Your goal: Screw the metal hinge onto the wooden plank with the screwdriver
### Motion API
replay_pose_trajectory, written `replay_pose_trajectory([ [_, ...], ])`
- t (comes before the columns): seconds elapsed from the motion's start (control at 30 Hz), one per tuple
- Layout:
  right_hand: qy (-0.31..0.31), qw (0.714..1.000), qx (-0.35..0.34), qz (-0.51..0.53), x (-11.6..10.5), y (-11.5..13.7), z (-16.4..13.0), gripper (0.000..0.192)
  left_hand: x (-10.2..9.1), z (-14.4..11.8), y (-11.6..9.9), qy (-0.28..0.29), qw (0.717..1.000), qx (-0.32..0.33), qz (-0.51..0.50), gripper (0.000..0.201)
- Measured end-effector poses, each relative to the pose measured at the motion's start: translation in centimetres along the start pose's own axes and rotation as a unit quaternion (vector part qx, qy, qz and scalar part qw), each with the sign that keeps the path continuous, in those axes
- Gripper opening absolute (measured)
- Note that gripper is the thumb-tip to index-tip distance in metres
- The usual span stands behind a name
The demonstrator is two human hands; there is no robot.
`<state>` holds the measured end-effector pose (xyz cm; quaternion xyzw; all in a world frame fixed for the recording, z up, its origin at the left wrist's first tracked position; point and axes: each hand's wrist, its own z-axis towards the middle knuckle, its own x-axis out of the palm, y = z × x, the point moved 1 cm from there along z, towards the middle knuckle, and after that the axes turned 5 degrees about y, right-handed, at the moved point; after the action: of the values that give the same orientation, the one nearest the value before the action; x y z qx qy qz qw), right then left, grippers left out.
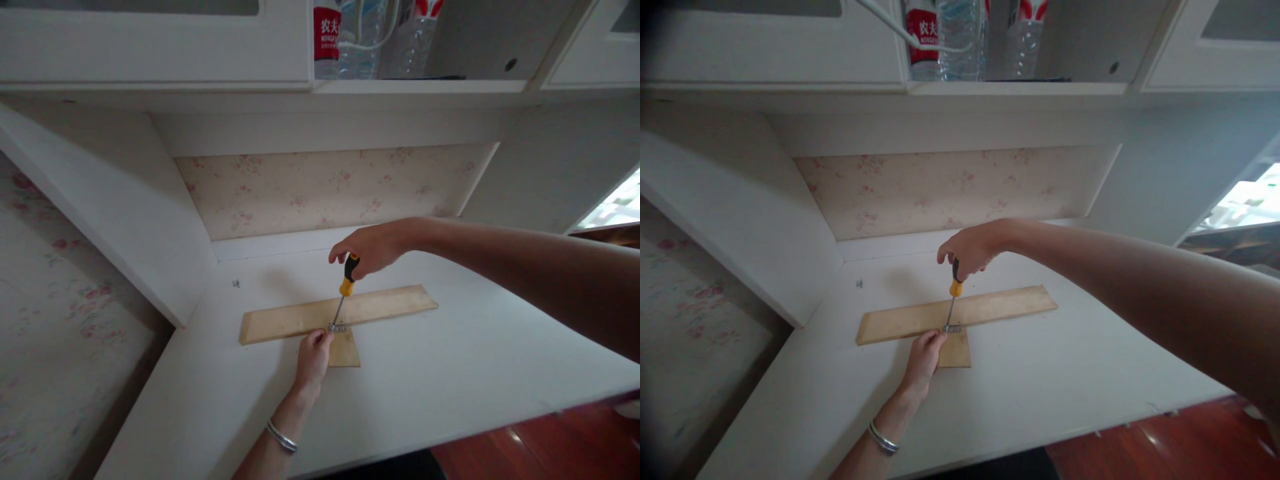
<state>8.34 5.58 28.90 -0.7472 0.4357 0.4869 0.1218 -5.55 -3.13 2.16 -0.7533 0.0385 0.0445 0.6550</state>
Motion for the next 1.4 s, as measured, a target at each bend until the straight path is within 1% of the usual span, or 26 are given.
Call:
replay_pose_trajectory([
  [0.07,-0.011,1.000,0.018,-0.007,-0.1,0.1,0.1,0.061,0.0,0.0,0.0,0.000,1.000,0.004,0.000,0.028],
  [0.17,-0.011,0.998,0.051,-0.024,-0.3,0.4,0.0,0.048,-0.1,0.0,0.0,-0.002,1.000,0.015,0.004,0.028],
  [0.23,-0.006,0.998,0.034,-0.049,-0.4,0.6,-0.1,0.038,-0.1,0.0,0.0,-0.002,1.000,0.021,0.002,0.028],
  [0.3,-0.021,0.997,-0.008,-0.072,-0.4,0.7,-0.3,0.031,-0.1,-0.1,-0.1,-0.004,1.000,0.022,-0.004,0.028],
  [0.37,-0.042,0.995,-0.032,-0.079,-0.4,0.8,-0.4,0.040,-0.1,-0.1,-0.2,-0.007,1.000,0.021,-0.009,0.029],
  [0.4,-0.041,0.996,-0.023,-0.072,-0.4,0.7,-0.4,0.045,-0.1,-0.1,-0.3,-0.009,1.000,0.018,-0.011,0.029],
  [0.5,-0.001,0.998,0.047,-0.037,-0.1,0.5,-0.2,0.052,-0.1,-0.1,-0.3,-0.009,1.000,0.015,-0.013,0.029],
  [0.53,0.009,0.998,0.059,-0.034,-0.1,0.5,-0.1,0.051,-0.1,0.0,-0.2,-0.010,1.000,0.014,-0.012,0.028],
  [0.57,0.010,0.998,0.055,-0.038,-0.1,0.5,-0.1,0.048,-0.1,0.0,-0.2,-0.010,1.000,0.014,-0.010,0.028],
  [0.63,-0.007,0.998,0.007,-0.064,-0.2,0.6,-0.2,0.034,-0.1,0.0,-0.2,-0.011,1.000,0.012,-0.005,0.027],
  [0.67,-0.022,0.996,-0.023,-0.079,-0.2,0.6,-0.2,0.031,-0.1,0.0,-0.2,-0.011,1.000,0.012,-0.002,0.027],
  [0.7,-0.039,0.994,-0.046,-0.092,-0.3,0.7,-0.2,0.032,-0.1,0.0,-0.2,-0.012,1.000,0.013,0.001,0.027],
  [0.73,-0.054,0.992,-0.055,-0.098,-0.3,0.7,-0.2,0.037,-0.1,0.0,-0.2,-0.013,1.000,0.014,0.003,0.028],
  [0.8,-0.060,0.995,-0.023,-0.077,-0.2,0.6,-0.2,0.046,-0.1,0.0,-0.2,-0.016,1.000,0.015,0.006,0.028],
  [0.87,-0.036,0.998,0.032,-0.035,0.0,0.4,-0.1,0.052,-0.2,0.0,-0.2,-0.016,1.000,0.014,0.005,0.028],
  [0.9,-0.022,0.999,0.046,-0.019,0.1,0.3,-0.1,0.052,-0.2,0.0,-0.2,-0.015,1.000,0.014,0.005,0.028],
  [0.93,-0.014,0.999,0.043,-0.014,0.2,0.3,-0.1,0.048,-0.2,0.0,-0.2,-0.015,1.000,0.013,0.004,0.027],
  [1.0,-0.030,0.999,0.009,-0.030,0.2,0.3,-0.1,0.039,-0.2,0.0,-0.3,-0.016,1.000,0.012,0.005,0.027],
  [1.03,-0.044,0.998,-0.012,-0.042,0.2,0.3,-0.1,0.039,-0.2,0.0,-0.3,-0.016,1.000,0.012,0.006,0.027],
  [1.1,-0.070,0.995,-0.036,-0.062,0.2,0.3,-0.1,0.047,-0.2,0.0,-0.4,-0.017,1.000,0.010,0.008,0.027],
  [1.17,-0.069,0.996,-0.025,-0.054,0.3,0.2,0.0,0.052,-0.2,-0.1,-0.5,-0.020,1.000,0.007,0.007,0.026],
  [1.27,-0.027,0.999,0.030,0.003,0.7,0.0,0.1,0.054,-0.3,-0.1,-0.4,-0.022,1.000,0.005,0.008,0.026],
  [1.33,-0.006,0.998,0.050,0.031,0.8,0.1,0.0,0.049,-0.2,0.0,-0.3,-0.019,1.000,0.006,0.012,0.025],
  [1.4,-0.011,0.999,0.037,0.035,0.8,0.2,-0.2,0.043,-0.2,0.0,-0.2,-0.018,1.000,0.006,0.016,0.025],
])
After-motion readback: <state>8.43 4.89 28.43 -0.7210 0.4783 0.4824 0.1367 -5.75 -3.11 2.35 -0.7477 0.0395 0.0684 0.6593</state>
